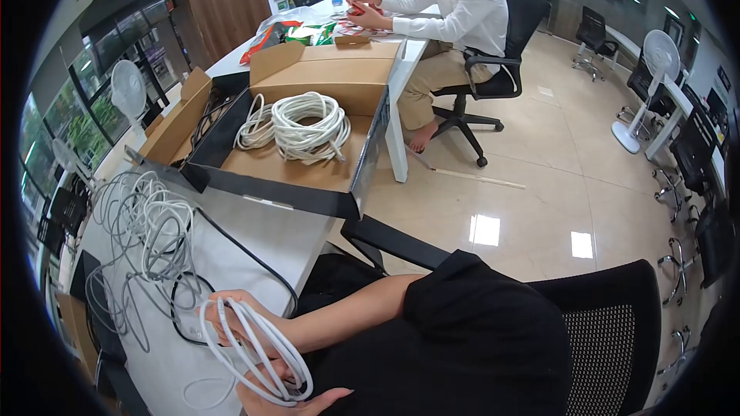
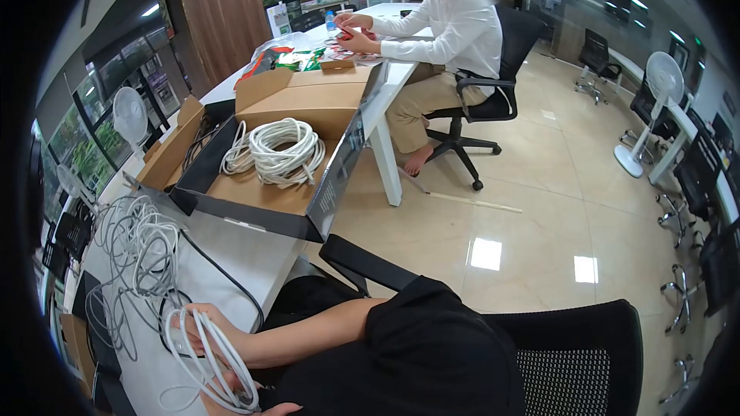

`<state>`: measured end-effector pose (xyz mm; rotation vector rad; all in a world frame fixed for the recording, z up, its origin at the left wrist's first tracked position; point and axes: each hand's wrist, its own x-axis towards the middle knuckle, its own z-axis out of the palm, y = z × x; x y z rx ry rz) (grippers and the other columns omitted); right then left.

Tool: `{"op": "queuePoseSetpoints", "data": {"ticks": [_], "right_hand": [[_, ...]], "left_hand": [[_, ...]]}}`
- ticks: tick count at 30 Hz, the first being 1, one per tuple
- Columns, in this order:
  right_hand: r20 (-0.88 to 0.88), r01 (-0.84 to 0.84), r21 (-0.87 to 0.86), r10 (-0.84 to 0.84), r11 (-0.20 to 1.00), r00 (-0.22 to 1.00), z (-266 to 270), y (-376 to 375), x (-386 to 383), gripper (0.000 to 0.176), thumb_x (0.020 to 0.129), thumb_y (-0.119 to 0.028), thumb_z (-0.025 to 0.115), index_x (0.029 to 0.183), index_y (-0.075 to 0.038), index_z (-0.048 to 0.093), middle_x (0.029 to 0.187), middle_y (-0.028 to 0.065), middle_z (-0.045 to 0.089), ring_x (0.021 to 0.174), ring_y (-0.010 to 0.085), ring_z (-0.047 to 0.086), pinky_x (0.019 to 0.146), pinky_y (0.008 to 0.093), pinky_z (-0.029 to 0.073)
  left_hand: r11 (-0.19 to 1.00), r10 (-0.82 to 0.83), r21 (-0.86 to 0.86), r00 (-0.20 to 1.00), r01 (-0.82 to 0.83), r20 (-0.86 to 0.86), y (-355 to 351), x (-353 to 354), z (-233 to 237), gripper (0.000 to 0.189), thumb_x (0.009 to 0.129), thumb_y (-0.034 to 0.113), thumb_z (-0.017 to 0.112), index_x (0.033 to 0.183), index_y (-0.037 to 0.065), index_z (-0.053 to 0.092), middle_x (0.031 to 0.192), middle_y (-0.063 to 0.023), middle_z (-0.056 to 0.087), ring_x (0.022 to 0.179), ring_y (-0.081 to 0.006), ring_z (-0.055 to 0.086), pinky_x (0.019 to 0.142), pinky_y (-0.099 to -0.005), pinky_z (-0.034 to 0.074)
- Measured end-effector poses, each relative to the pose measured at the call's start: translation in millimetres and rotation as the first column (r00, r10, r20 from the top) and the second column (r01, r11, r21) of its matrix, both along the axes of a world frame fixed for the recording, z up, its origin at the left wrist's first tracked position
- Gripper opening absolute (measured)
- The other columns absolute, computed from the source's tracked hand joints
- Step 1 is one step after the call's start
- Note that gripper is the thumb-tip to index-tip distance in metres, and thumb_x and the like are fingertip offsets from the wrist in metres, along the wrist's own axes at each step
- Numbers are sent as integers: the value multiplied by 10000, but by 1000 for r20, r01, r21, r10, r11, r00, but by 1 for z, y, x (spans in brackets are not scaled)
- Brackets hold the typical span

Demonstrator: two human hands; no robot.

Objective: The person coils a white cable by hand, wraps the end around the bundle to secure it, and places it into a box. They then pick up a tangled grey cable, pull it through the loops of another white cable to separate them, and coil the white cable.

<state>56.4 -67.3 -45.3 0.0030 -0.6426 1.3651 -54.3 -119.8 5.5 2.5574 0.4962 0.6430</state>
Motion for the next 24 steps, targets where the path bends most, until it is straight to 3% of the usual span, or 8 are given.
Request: {"op": "queuePoseSetpoints", "data": {"ticks": [3,8,13,15,17,20,23,24], "right_hand": [[39,25,-237,-17,971,999,8,-4,4,280,851,-315,503,691,-93,444,517,-33,310,423,68,279,400,212,242],[58,-10,-375,34,927,998,-6,11,6,359,807,-424,549,658,-129,407,497,-37,310,409,70,304,386,219,262],[-20,-129,-420,133,898,991,-9,12,7,315,809,-379,570,660,-125,459,470,-45,334,385,57,316,362,212,253],[172,185,-108,-165,977,971,1,5,8,382,861,-252,518,544,-123,349,500,-38,312,427,53,266,411,189,256],[211,160,-138,-128,977,969,-3,4,2,338,849,-230,530,561,-99,409,523,-25,405,447,46,360,428,189,297],[436,215,-231,-97,949,895,-1,4,1,216,828,-188,545,655,-59,520,600,2,510,490,67,459,443,187,329],[605,161,-30,-110,987,789,0,-3,11,205,798,-225,576,814,-21,575,601,17,539,550,71,496,505,200,371],[625,222,78,-221,972,749,5,-7,12,230,777,-210,591,898,-16,562,730,60,556,677,109,519,609,230,391]], "left_hand": [[990,-81,125,992,69,95,9,5,-12,592,487,392,822,865,17,562,727,-91,572,617,-254,544,579,-336,454],[999,-51,-4,989,52,142,2,15,5,628,494,371,823,936,8,565,798,-123,582,674,-291,568,610,-345,462],[948,12,318,998,-31,59,21,0,-14,363,692,211,704,957,5,564,838,-139,590,692,-283,589,616,-344,468],[962,2,272,993,-35,120,16,2,-13,263,735,155,640,941,10,565,843,-139,592,688,-271,592,609,-338,468],[974,-3,225,983,-39,184,9,1,-6,171,777,98,577,926,15,566,847,-138,593,683,-258,595,601,-333,468],[959,226,-232,937,-165,266,-4,-5,-3,103,804,63,508,852,-17,550,779,-89,585,642,-184,570,598,-288,451],[960,259,-183,923,-213,284,-5,-20,16,103,802,59,508,853,-29,529,754,-80,554,636,-146,518,598,-247,422],[934,316,-241,925,-264,210,2,-36,7,164,797,83,526,910,-31,493,752,-85,529,654,-145,478,601,-250,403]]}}
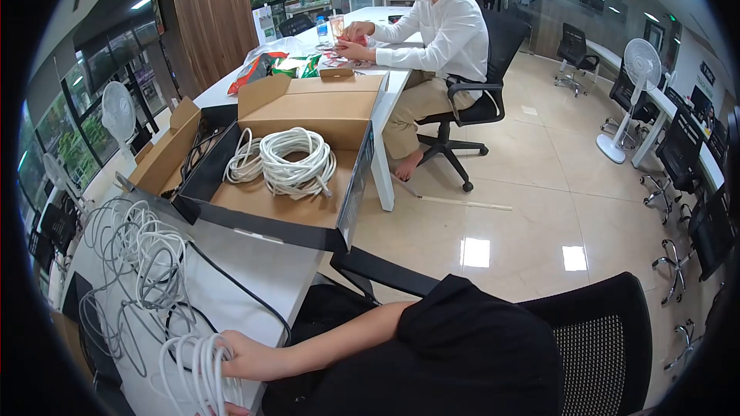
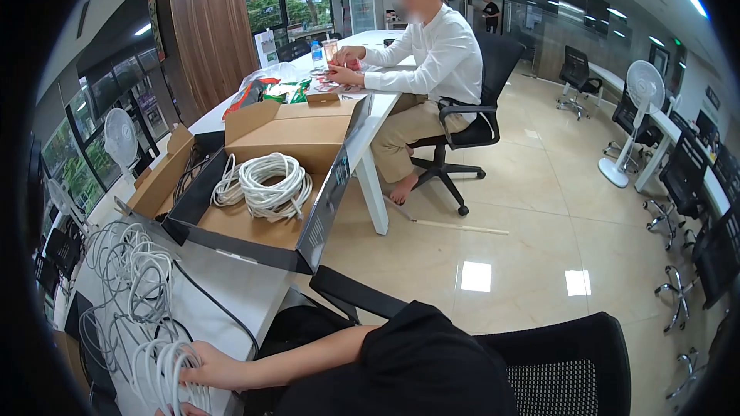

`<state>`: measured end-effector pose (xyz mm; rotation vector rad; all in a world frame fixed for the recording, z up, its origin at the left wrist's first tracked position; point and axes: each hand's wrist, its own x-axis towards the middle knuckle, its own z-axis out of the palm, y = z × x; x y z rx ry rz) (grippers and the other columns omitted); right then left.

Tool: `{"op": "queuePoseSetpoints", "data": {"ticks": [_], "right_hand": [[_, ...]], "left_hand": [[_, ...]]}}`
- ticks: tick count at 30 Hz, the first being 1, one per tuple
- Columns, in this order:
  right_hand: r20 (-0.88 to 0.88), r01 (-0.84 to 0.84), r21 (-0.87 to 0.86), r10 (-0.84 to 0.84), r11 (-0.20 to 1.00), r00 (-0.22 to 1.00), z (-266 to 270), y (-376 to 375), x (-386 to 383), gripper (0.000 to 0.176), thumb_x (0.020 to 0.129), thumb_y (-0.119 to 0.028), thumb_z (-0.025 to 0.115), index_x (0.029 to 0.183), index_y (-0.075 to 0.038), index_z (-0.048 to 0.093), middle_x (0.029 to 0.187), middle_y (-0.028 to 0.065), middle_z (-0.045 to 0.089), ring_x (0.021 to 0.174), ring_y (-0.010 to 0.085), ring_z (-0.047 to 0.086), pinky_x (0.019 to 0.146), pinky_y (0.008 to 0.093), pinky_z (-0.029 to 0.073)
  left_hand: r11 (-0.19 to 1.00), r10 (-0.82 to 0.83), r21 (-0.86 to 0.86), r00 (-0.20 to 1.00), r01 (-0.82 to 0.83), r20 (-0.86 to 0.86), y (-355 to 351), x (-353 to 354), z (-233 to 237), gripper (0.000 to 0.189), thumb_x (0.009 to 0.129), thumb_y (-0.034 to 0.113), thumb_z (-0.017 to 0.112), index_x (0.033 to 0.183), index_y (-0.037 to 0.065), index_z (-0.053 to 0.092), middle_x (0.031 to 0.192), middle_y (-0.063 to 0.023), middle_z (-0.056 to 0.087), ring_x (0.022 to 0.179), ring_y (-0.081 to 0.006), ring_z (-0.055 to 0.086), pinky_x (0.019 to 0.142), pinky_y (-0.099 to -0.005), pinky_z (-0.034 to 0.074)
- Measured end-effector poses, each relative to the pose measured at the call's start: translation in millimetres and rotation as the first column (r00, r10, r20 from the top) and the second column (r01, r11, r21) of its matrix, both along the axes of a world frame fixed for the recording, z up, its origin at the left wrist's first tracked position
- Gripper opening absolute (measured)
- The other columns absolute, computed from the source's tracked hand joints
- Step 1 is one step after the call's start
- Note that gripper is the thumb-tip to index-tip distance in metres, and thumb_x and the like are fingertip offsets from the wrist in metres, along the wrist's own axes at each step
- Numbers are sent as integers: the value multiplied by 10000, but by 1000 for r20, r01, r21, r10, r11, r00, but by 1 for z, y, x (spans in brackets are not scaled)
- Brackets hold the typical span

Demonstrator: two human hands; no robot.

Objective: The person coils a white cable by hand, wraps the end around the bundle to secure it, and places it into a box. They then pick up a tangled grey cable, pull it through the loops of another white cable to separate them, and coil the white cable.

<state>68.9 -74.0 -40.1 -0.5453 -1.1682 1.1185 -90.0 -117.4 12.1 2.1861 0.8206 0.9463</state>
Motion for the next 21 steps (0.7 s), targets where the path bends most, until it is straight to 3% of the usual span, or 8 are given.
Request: {"op": "queuePoseSetpoints", "data": {"ticks": [4,5,7,8,9,10,14,21], "right_hand": [[19,416,308,-443,855,896,19,-14,5,429,730,-168,626,1108,-26,482,1108,166,486,990,242,486,828,347,379],[28,418,312,-448,853,894,20,-14,6,429,730,-168,626,1108,-26,482,1108,166,486,990,242,486,828,347,379],[-57,515,763,-753,390,656,31,-16,16,461,736,-186,650,1139,-47,473,1218,217,419,1097,335,446,867,443,355],[-84,390,915,-900,100,427,40,-18,21,442,776,-204,599,1167,-48,464,1024,171,522,904,315,529,768,416,405],[-79,384,918,-899,103,431,47,-19,26,442,776,-204,599,1167,-48,464,1024,171,522,904,315,529,768,416,405],[-62,232,971,-880,55,472,53,-22,27,280,792,-174,557,1060,-96,535,969,104,564,817,250,546,700,380,419],[146,4,986,-863,169,483,42,-33,10,197,844,-194,507,1026,-175,580,1029,7,578,826,194,567,664,356,428],[227,71,957,-875,283,427,39,-31,8,589,623,-192,613,1154,0,446,580,16,437,489,175,444,516,300,316]], "left_hand": [[987,127,-119,970,-103,207,-8,-3,6,279,792,113,543,999,-52,456,816,-97,537,752,-172,500,661,-293,420],[991,123,-50,992,-124,-14,-2,-10,9,333,791,135,546,1035,-62,433,862,-123,545,780,-217,518,687,-317,428],[993,121,18,974,-120,-189,2,-4,14,387,790,156,549,1071,-72,410,908,-149,553,808,-262,537,714,-342,436],[991,97,-58,941,-123,-325,1,4,20,409,784,164,549,1089,-70,411,959,-179,548,848,-299,541,740,-356,435],[981,66,-132,882,-143,-467,0,7,24,431,778,172,549,1107,-69,411,1010,-210,543,887,-337,545,765,-370,433],[942,98,317,813,109,-574,8,-1,11,432,755,181,558,1102,-49,444,1041,-233,534,911,-369,536,758,-393,431],[999,40,33,905,-29,-423,-12,7,36,394,721,189,601,1040,-23,506,1005,-227,542,878,-376,533,710,-405,431],[956,275,235,811,-175,-516,-2,-2,14,343,697,183,640,931,-35,513,899,-170,577,748,-331,564,629,-385,436]]}}
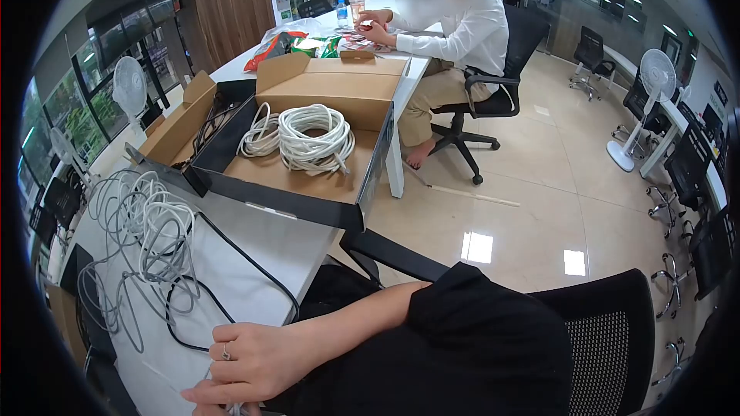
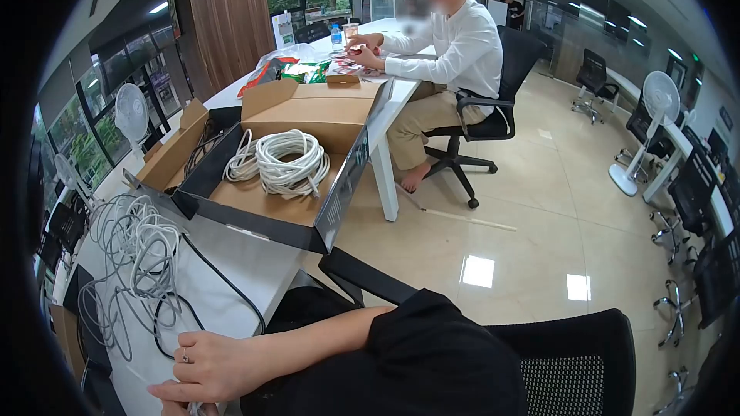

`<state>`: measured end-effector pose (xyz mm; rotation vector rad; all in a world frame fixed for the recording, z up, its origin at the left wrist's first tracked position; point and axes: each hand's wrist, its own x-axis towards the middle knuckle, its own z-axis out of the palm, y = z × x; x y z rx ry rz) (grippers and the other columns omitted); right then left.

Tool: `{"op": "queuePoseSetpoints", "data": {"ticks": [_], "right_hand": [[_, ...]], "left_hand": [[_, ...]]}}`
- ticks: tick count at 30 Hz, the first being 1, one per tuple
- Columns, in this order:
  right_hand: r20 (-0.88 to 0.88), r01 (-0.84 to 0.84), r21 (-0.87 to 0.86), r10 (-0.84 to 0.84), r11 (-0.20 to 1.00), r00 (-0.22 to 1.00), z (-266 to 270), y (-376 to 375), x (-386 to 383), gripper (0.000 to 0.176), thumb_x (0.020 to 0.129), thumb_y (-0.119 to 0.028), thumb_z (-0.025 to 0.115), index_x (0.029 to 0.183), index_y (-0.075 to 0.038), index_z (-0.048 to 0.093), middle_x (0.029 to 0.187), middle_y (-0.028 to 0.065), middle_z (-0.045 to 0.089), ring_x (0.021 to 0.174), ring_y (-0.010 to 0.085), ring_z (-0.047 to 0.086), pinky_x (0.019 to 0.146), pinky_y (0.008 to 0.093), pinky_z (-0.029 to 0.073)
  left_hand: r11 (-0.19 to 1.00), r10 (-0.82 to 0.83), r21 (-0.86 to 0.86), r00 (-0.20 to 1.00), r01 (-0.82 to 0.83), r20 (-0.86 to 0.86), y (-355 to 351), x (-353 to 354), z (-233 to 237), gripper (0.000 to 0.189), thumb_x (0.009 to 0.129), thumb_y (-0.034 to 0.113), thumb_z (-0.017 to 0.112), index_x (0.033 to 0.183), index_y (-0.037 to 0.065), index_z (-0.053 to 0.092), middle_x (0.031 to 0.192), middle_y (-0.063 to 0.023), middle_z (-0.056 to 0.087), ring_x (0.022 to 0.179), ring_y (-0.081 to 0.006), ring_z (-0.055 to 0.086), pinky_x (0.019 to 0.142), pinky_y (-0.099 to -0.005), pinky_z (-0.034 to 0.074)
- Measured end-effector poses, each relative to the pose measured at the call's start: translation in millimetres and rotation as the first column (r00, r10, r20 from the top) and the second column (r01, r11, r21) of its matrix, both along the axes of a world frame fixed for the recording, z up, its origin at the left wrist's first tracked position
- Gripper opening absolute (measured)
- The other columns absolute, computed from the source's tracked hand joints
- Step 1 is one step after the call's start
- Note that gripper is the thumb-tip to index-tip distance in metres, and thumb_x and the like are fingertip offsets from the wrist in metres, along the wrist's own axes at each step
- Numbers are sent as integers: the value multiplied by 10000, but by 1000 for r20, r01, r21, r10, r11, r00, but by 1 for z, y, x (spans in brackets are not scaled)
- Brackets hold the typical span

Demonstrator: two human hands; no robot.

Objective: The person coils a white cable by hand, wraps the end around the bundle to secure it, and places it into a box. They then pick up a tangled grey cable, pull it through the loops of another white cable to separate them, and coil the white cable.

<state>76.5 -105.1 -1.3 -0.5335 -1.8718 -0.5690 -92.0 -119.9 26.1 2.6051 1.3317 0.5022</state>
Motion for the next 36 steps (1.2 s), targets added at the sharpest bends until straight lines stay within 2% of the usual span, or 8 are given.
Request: {"op": "queuePoseSetpoints", "data": {"ticks": [6,9,11,17,25,27,33,36], "right_hand": [[56,-140,-344,169,928,984,1,-9,5,616,690,-144,565,1217,102,362,625,53,454,494,179,444,495,301,331],[-192,-451,-508,414,734,890,8,-15,5,539,678,-126,568,1163,53,418,628,78,470,528,214,494,502,319,355],[-214,-443,-564,395,697,894,10,-20,4,379,759,-184,548,1098,-23,499,743,78,547,607,226,544,527,318,398],[-284,-481,-672,404,563,869,11,-18,6,289,821,-281,566,1009,-62,574,772,117,617,632,265,587,510,312,438],[-536,-684,-699,482,207,693,10,-19,7,249,839,-243,556,989,-46,527,740,116,611,608,204,595,526,303,454],[-709,-686,-695,361,-214,606,10,-19,6,302,824,-277,573,1018,-61,495,772,123,612,635,220,600,539,296,467],[-576,-699,-621,400,354,713,3,-19,-2,232,714,-131,546,913,-29,482,625,87,504,536,200,523,494,286,369],[-637,-800,-486,484,353,600,-6,-13,-7,202,712,-105,537,883,0,517,590,61,521,481,184,508,457,263,353]], "left_hand": [[981,-49,192,925,-26,376,19,-7,-15,496,698,213,681,1041,-41,427,897,-173,594,665,-271,555,590,-335,442],[784,-174,592,981,189,-83,17,8,10,639,724,283,683,1137,-40,317,945,-189,589,645,-215,564,529,-271,457],[753,-383,658,801,-19,460,26,16,-13,659,745,360,657,1143,-33,309,951,-209,581,599,-177,551,429,-214,438],[646,-668,759,538,76,515,43,11,-29,724,751,374,649,1187,-11,218,1082,-286,479,562,-201,539,382,-193,430],[405,-453,914,867,-7,208,54,-9,-46,666,758,373,642,1143,4,243,955,-170,500,740,-270,554,535,-264,484],[402,-494,915,848,25,194,47,-4,-37,651,749,382,650,1127,8,274,935,-149,504,770,-275,555,558,-295,486],[505,-370,862,894,-34,251,36,13,-17,500,754,442,622,940,-3,488,832,-111,562,810,-293,565,613,-346,470],[784,-356,619,852,48,384,29,5,0,405,743,340,652,921,-6,541,830,-120,593,800,-286,579,641,-327,465]]}}
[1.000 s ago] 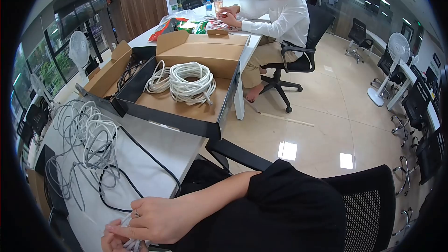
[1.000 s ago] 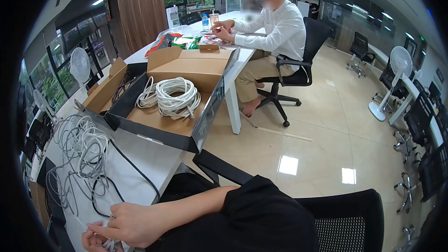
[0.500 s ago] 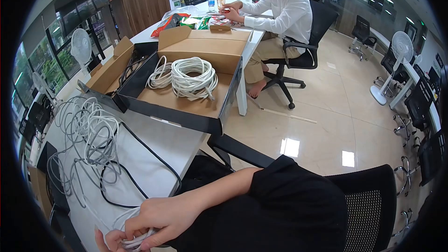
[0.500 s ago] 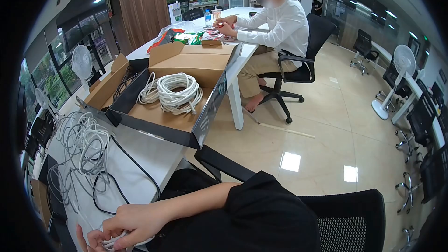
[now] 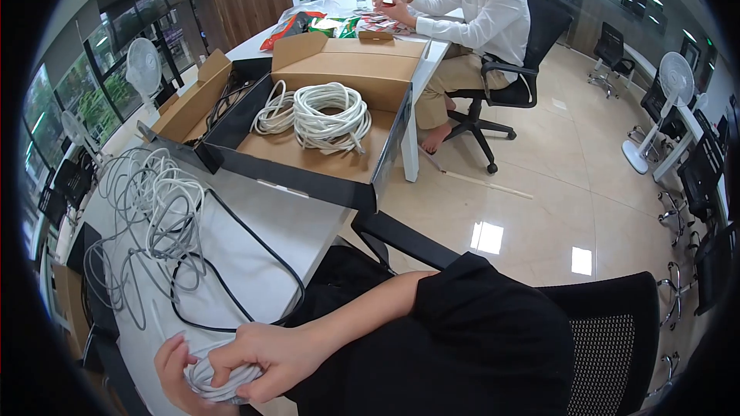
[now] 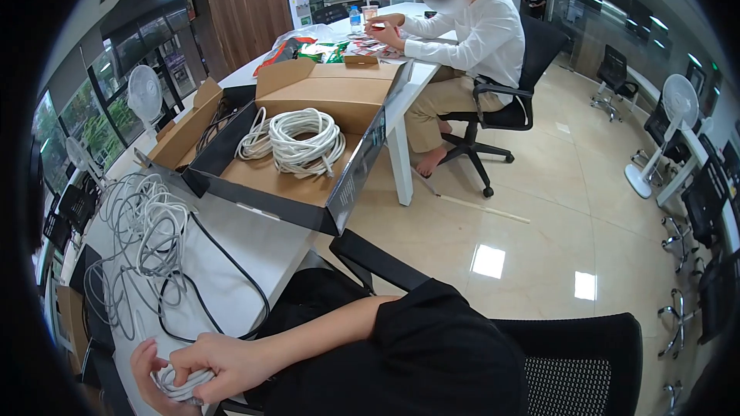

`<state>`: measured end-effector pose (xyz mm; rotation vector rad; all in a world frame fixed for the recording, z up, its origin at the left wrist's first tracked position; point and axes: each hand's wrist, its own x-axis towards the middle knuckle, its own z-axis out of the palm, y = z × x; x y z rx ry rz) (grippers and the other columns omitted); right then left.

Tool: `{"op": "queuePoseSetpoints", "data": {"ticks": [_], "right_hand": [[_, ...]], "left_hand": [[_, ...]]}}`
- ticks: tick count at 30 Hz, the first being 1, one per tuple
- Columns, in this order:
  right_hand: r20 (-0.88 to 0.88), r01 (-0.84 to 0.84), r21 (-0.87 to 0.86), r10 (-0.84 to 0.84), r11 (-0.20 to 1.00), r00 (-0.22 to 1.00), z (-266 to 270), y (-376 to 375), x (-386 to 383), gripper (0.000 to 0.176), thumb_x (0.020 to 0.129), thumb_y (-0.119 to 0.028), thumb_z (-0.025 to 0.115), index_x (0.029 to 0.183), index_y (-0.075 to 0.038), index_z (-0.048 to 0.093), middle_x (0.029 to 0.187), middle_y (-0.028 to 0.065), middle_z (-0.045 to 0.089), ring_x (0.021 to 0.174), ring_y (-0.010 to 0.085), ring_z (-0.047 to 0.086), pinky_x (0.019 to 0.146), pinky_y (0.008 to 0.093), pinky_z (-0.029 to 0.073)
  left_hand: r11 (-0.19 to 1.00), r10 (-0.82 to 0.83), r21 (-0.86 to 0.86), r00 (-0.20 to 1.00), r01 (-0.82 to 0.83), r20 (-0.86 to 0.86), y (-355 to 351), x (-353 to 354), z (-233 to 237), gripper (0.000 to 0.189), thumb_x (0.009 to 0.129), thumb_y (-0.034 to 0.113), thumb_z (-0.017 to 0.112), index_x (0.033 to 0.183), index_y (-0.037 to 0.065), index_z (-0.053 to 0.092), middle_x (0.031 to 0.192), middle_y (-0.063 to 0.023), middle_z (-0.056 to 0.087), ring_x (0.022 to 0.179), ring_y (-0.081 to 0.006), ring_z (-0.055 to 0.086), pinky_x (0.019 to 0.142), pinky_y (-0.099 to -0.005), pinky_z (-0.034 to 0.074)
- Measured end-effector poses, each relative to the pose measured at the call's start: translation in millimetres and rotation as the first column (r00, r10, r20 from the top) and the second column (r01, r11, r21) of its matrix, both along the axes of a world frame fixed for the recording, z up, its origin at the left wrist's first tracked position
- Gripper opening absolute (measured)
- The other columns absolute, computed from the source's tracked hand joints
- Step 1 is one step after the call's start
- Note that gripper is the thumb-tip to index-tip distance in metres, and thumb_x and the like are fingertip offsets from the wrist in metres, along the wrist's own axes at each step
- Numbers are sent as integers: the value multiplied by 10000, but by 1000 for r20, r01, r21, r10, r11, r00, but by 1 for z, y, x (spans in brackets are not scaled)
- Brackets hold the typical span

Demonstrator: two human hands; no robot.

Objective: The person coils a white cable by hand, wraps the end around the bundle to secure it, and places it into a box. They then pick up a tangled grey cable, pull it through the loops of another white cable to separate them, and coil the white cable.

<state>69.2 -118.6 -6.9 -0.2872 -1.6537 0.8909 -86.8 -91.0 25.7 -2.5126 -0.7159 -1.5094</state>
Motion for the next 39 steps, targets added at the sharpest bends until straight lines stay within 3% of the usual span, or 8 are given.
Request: {"op": "queuePoseSetpoints", "data": {"ticks": [4,10,12,19,24,26,29,39], "right_hand": [[-104,-50,35,54,998,993,3,0,3,178,695,-87,552,844,10,570,573,58,539,448,177,510,429,247,341],[-183,-26,174,58,984,981,-2,4,5,205,650,-49,578,843,10,613,598,60,573,442,164,519,416,236,344],[-202,-26,197,66,980,977,1,2,12,208,656,-43,566,853,9,609,643,68,585,495,169,540,453,244,366],[-29,-79,94,82,992,996,-2,15,23,323,672,-224,546,912,-12,508,719,99,581,606,257,545,515,295,378],[176,232,472,-349,850,920,20,1,23,340,618,-236,609,847,-10,499,591,76,503,532,285,498,458,359,354],[731,240,360,-433,901,527,28,-6,18,553,747,-433,617,1109,-70,410,836,124,623,711,249,611,628,349,499],[358,337,523,-560,783,747,10,0,14,342,638,-295,646,763,-23,479,552,52,467,462,274,463,424,355,331],[69,434,478,-525,764,848,7,15,42,335,679,-338,696,775,-76,509,529,74,474,474,288,506,419,344,369]], "left_hand": [[895,-293,-402,933,191,-210,9,-29,16,296,704,198,652,900,-10,576,862,-141,607,751,-276,593,653,-310,457],[538,-597,-762,801,361,-43,40,-45,4,160,713,132,601,733,-26,583,774,-151,599,674,-245,582,611,-305,436],[398,-872,-709,481,582,-95,88,-67,-25,369,773,291,609,1020,25,547,910,-96,594,865,-197,587,763,-322,459],[983,34,-174,990,-58,-137,-8,-32,-6,143,746,124,542,733,-18,557,683,-147,543,568,-302,497,520,-398,366],[981,92,-134,950,-137,-298,-14,-20,-10,253,745,236,589,787,-10,545,674,-171,497,595,-351,488,526,-394,383],[958,176,-133,885,-256,-431,-18,-15,-12,352,713,324,628,794,-7,544,666,-178,481,602,-360,486,529,-402,386],[957,125,-186,893,-224,-432,-18,-21,-11,405,687,367,651,805,-6,546,656,-182,475,591,-364,476,512,-390,383],[899,-317,-389,913,201,-259,2,-26,24,446,624,345,691,896,6,592,942,-163,595,834,-288,581,695,-350,446]]}}
